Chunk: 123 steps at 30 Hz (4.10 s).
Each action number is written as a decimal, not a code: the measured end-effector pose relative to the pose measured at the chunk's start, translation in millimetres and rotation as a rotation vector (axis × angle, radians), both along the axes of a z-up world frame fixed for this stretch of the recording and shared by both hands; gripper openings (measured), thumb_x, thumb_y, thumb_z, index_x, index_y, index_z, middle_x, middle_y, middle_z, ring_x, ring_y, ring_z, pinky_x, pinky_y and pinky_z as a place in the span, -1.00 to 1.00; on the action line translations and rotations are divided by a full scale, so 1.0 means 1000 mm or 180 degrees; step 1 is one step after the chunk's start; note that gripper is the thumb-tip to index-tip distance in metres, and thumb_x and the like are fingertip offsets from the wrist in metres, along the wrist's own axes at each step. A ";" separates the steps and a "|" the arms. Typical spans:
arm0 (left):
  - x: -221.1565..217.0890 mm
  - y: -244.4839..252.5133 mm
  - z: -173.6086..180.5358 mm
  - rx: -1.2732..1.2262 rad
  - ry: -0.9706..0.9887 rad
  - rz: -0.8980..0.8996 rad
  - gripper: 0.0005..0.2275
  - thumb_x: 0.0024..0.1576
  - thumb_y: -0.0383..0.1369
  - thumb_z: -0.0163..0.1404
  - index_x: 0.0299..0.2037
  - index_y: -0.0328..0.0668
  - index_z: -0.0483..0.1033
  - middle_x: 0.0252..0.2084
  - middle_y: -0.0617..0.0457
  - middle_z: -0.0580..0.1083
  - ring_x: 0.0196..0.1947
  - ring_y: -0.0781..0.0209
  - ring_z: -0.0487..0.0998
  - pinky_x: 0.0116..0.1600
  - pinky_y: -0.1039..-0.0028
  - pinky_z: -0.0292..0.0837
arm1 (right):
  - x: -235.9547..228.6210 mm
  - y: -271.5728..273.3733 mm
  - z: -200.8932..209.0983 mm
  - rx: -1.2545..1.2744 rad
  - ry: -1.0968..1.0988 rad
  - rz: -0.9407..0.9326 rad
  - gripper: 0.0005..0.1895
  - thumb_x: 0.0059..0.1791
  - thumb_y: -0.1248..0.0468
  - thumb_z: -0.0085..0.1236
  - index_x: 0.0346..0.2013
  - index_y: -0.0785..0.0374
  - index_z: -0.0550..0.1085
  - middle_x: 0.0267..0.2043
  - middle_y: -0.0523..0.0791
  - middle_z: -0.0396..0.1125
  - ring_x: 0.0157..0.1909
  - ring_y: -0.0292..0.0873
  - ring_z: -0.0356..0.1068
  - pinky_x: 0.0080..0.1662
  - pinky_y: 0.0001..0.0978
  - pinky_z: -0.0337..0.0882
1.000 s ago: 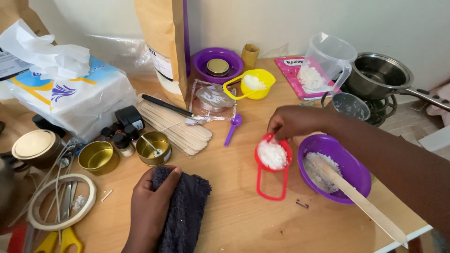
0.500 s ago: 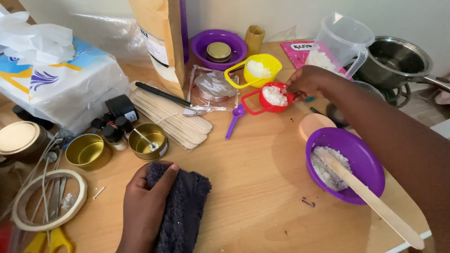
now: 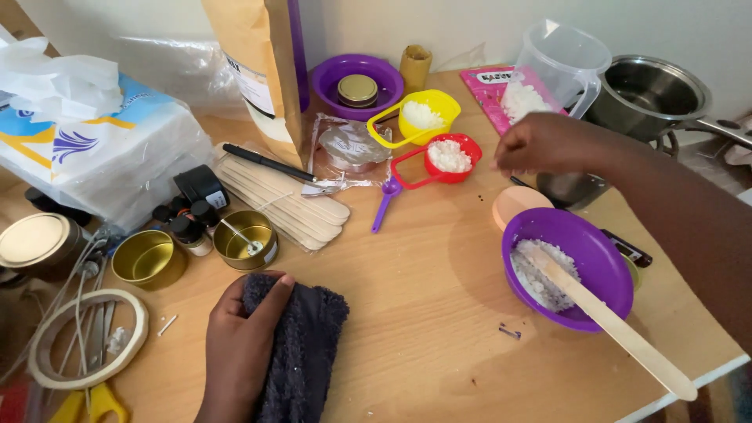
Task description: Measuring wax flakes using a spoon and digital scale, transferring them between containers, and cleaning the workspace with a cloth.
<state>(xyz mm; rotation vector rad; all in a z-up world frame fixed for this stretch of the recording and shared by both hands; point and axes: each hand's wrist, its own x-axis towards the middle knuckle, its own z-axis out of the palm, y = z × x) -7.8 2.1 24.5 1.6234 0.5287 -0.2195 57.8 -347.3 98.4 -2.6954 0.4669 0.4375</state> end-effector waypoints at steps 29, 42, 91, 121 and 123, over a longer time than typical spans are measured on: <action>-0.001 0.001 -0.004 0.0111 -0.0100 -0.0151 -0.86 0.01 -0.31 0.10 -0.31 -0.18 0.59 -0.44 0.05 0.48 -0.40 0.27 0.44 -0.26 0.47 0.35 | -0.046 -0.033 -0.055 0.2601 -0.0599 -0.1500 -0.77 -0.07 0.53 -0.01 -0.11 0.45 0.34 -0.13 0.07 0.30 -0.14 -0.02 0.34 -0.02 -0.16 0.42; -0.005 0.000 0.000 0.0006 -0.0111 -0.0084 -0.86 0.01 -0.33 0.11 -0.30 -0.19 0.58 -0.44 0.03 0.48 -0.39 0.25 0.45 -0.27 0.45 0.35 | -0.066 -0.056 -0.011 -0.0383 -0.0525 -0.1480 0.07 -0.31 -0.16 0.12 0.38 0.10 -0.06 0.37 0.03 -0.04 0.31 0.10 0.05 0.13 -0.02 0.14; -0.078 -0.001 0.008 -0.0725 -0.0900 0.0044 -0.86 0.10 -0.46 -0.12 -0.21 -0.28 0.46 -0.26 -0.09 0.55 -0.33 0.16 0.49 -0.16 0.44 0.35 | -0.299 -0.181 -0.156 -0.1127 -0.1466 -0.1314 -0.21 -0.31 0.44 0.00 0.25 0.09 0.31 0.20 0.11 0.26 0.14 0.17 0.31 0.07 -0.14 0.29; 0.201 0.166 -0.323 -0.0689 0.3084 -0.1341 -0.44 0.34 -0.26 -0.63 0.26 -0.88 -0.03 0.31 -0.60 0.03 0.32 -0.37 -0.04 0.38 0.21 -0.29 | -0.278 -0.106 -0.127 -0.0846 -0.2044 -0.1527 -0.46 -0.17 0.17 0.10 0.05 0.35 0.39 0.29 0.11 0.09 0.37 0.13 -0.05 0.19 0.01 0.12; 0.278 0.178 -0.337 -0.0636 0.3120 -0.1427 -0.44 0.34 -0.27 -0.63 0.26 -0.88 -0.03 0.31 -0.59 0.03 0.32 -0.37 -0.04 0.38 0.21 -0.29 | -0.280 -0.110 -0.128 -0.1015 -0.1969 -0.1449 -0.47 -0.17 0.13 0.13 0.04 0.29 0.42 0.21 0.08 0.18 0.25 0.13 0.11 0.12 -0.05 0.23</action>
